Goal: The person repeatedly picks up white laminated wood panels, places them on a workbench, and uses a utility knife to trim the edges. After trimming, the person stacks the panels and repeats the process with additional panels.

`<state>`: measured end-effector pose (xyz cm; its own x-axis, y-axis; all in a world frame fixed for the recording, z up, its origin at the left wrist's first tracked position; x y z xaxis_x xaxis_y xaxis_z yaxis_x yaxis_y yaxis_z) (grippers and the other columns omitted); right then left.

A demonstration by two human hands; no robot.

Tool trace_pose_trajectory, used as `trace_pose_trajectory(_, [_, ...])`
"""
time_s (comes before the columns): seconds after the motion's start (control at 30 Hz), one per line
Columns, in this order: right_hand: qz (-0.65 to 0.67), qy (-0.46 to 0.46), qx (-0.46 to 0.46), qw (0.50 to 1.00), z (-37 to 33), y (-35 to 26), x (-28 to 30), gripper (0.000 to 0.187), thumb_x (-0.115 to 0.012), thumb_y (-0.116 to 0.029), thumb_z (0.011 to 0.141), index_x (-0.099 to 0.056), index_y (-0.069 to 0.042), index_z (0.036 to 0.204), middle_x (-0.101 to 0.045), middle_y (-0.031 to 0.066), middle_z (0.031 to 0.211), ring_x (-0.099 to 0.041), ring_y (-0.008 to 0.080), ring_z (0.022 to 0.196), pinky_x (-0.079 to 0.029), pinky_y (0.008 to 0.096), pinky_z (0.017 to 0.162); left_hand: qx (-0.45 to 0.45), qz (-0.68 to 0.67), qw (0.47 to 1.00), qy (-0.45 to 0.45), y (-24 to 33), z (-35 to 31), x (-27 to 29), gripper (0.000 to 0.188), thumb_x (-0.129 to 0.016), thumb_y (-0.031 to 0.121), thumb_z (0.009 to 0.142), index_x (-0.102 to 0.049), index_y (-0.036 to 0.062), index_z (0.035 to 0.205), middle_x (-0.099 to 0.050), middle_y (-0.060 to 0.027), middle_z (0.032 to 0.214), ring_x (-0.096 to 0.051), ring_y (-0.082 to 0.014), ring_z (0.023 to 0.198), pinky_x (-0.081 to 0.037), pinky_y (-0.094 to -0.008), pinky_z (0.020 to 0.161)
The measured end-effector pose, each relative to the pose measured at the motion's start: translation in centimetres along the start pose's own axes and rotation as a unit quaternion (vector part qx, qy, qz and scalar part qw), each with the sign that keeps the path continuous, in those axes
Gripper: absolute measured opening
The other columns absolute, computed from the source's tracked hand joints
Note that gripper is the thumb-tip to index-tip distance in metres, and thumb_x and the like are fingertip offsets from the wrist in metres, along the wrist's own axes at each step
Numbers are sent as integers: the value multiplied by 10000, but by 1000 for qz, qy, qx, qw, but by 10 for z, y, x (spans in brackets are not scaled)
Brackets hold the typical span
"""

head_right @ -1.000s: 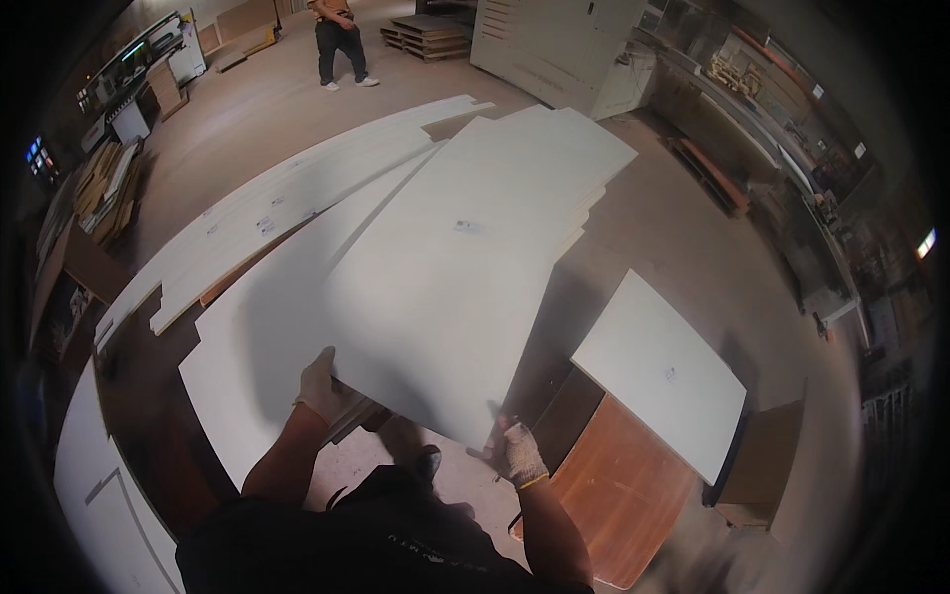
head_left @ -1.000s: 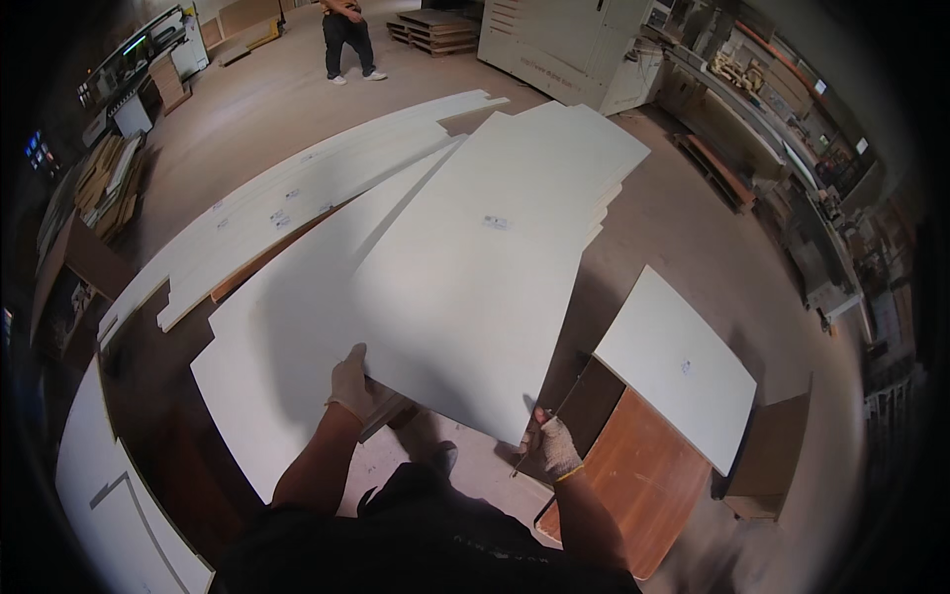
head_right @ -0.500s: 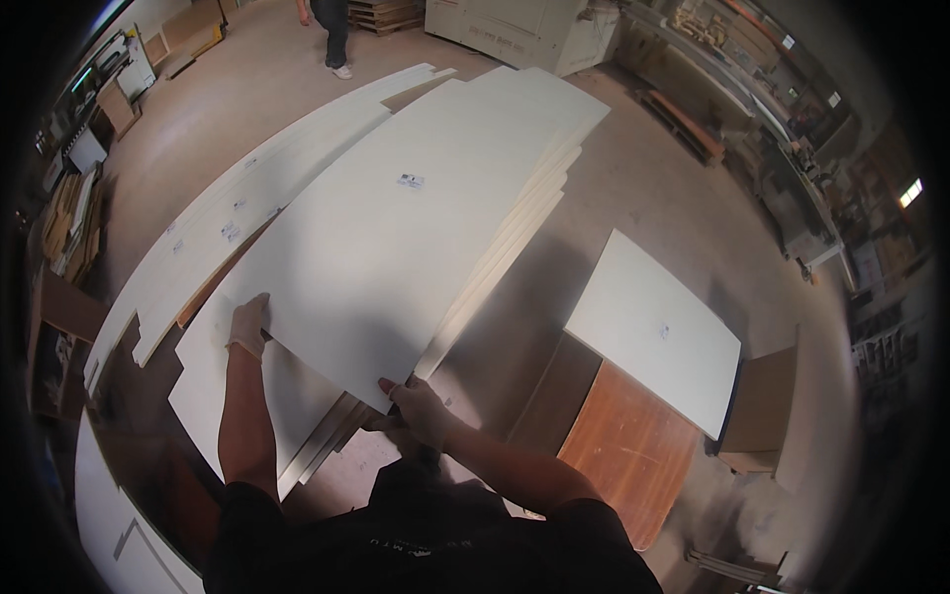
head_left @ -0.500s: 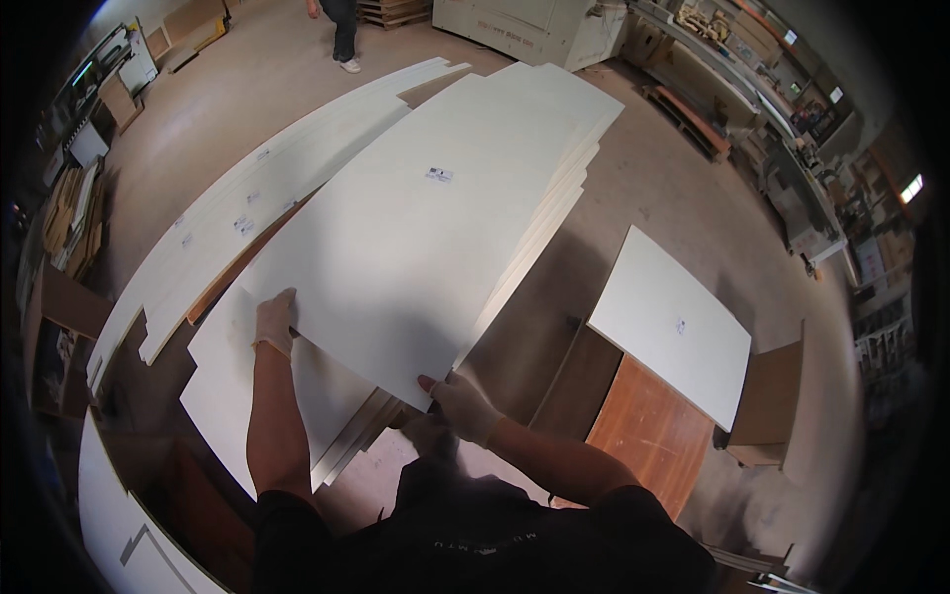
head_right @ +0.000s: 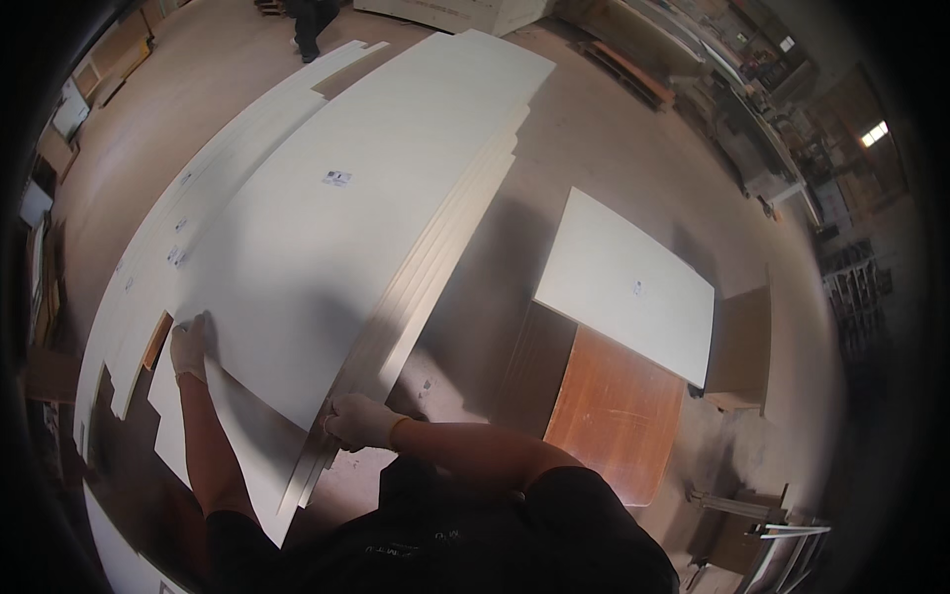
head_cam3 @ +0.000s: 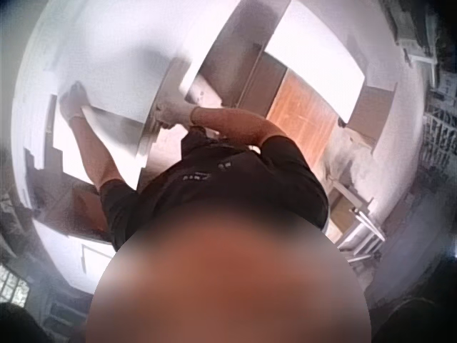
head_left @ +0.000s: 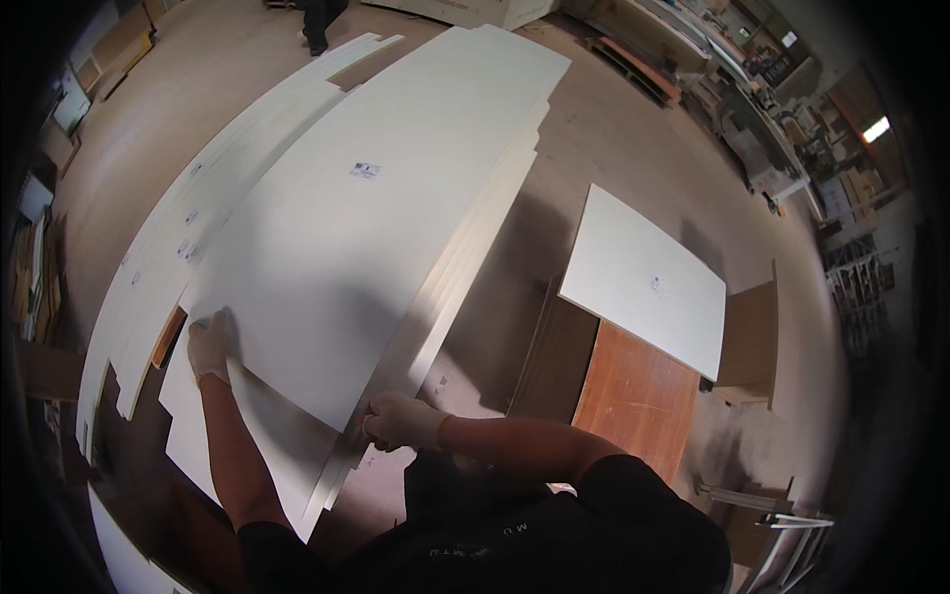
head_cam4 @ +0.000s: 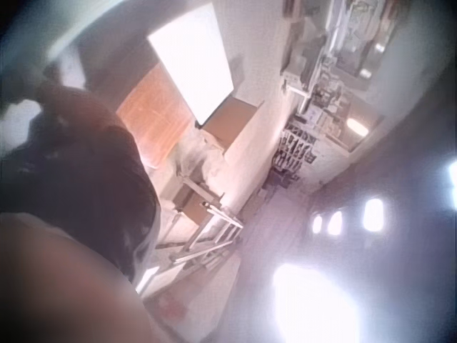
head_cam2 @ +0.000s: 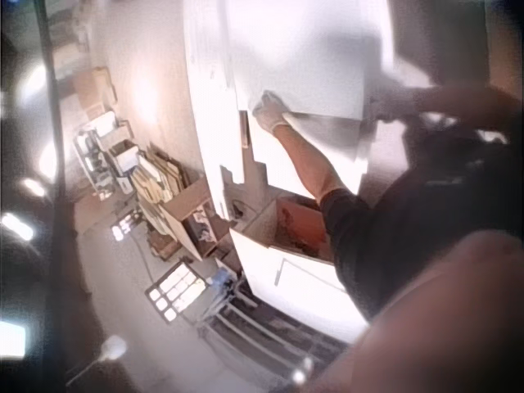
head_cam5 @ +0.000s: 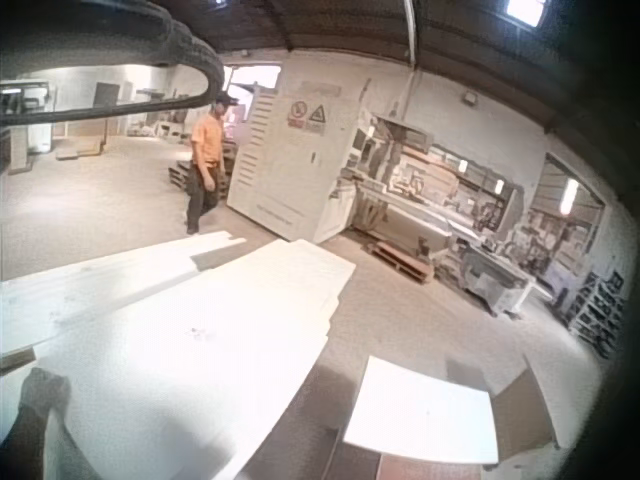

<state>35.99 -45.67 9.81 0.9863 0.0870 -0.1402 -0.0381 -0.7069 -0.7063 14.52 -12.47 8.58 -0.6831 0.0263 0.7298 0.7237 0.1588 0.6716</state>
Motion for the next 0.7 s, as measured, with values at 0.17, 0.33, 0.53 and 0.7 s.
trace_pose_trajectory(0.17, [-159, 145, 10, 976, -69, 79, 76, 348, -574, -332, 995, -715, -35, 1110, -767, 109, 1038, -722, 304, 946, -567, 428, 851, -212, 198, 956, 52, 15, -134, -84, 538, -502, 390, 1013, -509, -29, 1351, -475, -254, 1480, -478, -489, 1319, -406, -575, 1099])
trace_pose_trajectory(0.33, [-226, 290, -41, 929, -137, 208, 120, 366, -603, -379, 957, -747, -67, 1085, -765, 176, 1053, -722, 378, 1027, -548, 478, 926, -196, 144, 969, 48, 21, -183, -105, 609, -451, 411, 1031, -488, 1, 1480, -345, -241, 1654, -375, -479, 1455, -345, -577, 1191])
trace_pose_trajectory(0.53, [-283, 293, 5, 913, -223, 273, 72, 370, -574, -327, 989, -724, -24, 1138, -719, 230, 1176, -674, 378, 1136, -517, 481, 1006, -160, 100, 977, 97, -27, -235, -94, 602, -466, 367, 1039, -488, -4, 1512, -356, -244, 1652, -352, -455, 1486, -314, -502, 1227])
trace_pose_trajectory(0.7, [-130, 312, 31, 941, -238, 344, -41, 287, -635, -248, 971, -714, -20, 1127, -773, 187, 987, -755, 321, 882, -603, 406, 821, -306, 52, 948, 73, -89, -394, -50, 499, -564, 281, 988, -578, -53, 1360, -503, -276, 1512, -409, -451, 1435, -345, -505, 1206])
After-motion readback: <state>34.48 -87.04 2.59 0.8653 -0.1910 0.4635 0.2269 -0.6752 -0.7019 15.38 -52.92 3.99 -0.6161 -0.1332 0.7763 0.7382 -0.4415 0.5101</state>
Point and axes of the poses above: each hand's wrist, its own z-axis towards the middle knuckle, its own x-axis out of the back of the hand, y = z × x, the point moved 2 cm from there along z, towards the middle knuckle
